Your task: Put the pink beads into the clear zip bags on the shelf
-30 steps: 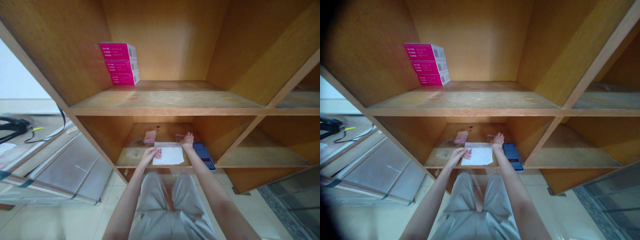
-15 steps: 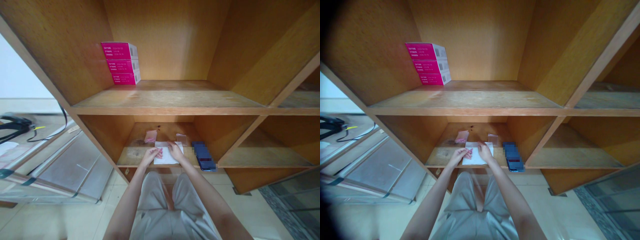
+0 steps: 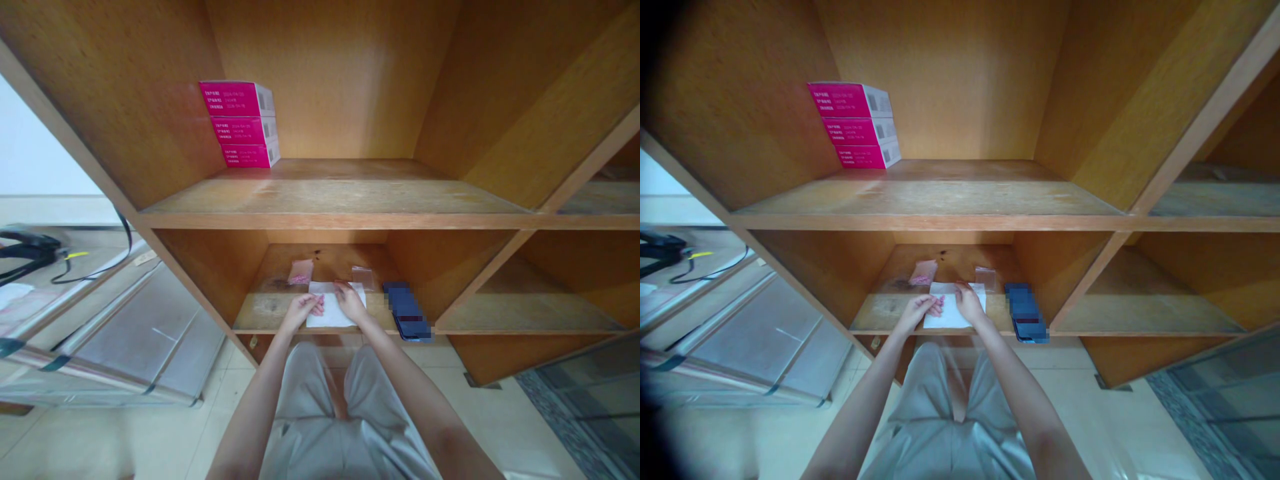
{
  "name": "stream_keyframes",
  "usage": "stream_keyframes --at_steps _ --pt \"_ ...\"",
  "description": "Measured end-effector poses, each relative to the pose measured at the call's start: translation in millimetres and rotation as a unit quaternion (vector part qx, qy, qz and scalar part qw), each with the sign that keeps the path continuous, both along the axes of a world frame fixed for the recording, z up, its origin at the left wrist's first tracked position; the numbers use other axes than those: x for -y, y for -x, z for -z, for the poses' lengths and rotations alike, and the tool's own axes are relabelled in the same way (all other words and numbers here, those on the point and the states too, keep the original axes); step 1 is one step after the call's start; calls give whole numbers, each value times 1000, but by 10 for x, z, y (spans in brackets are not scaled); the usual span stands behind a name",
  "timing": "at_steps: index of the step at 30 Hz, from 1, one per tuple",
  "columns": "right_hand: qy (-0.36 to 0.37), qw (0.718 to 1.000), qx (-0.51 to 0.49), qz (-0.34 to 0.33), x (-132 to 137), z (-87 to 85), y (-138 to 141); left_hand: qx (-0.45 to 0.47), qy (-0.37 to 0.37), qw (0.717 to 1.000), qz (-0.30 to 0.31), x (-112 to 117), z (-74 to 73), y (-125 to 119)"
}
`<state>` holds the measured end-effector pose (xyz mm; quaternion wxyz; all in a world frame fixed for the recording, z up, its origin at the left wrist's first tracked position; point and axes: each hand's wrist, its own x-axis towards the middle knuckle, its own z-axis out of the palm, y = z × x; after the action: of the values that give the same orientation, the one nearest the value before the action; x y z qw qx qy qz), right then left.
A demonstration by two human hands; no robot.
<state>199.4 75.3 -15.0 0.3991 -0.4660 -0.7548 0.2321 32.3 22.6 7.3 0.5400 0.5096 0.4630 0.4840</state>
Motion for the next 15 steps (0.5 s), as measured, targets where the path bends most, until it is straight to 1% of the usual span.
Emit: stream_keyframes --at_steps 4,6,7,9,11,13,14,15 --pt "-2 1000 -24 5 11 -68 28 19 1 1000 -6 12 -2 -4" --pt "-3 999 -43 15 10 -91 62 33 -6 999 -26 20 6 -6" --pt "-2 999 -50 21 7 -93 81 38 -16 998 -50 20 10 -2" --pt "1 998 -55 31 -2 -80 113 29 -51 989 -132 8 7 26" --pt "6 998 -48 30 -9 -54 131 -17 -98 965 -241 -33 -26 90" --pt "8 999 -41 23 -12 -27 133 -89 -139 930 -328 -108 -93 190" --pt "8 999 -41 20 -11 -16 130 -128 -158 918 -340 -156 -134 248" --pt "8 999 -42 16 -10 -6 126 -162 -172 914 -329 -209 -175 306"
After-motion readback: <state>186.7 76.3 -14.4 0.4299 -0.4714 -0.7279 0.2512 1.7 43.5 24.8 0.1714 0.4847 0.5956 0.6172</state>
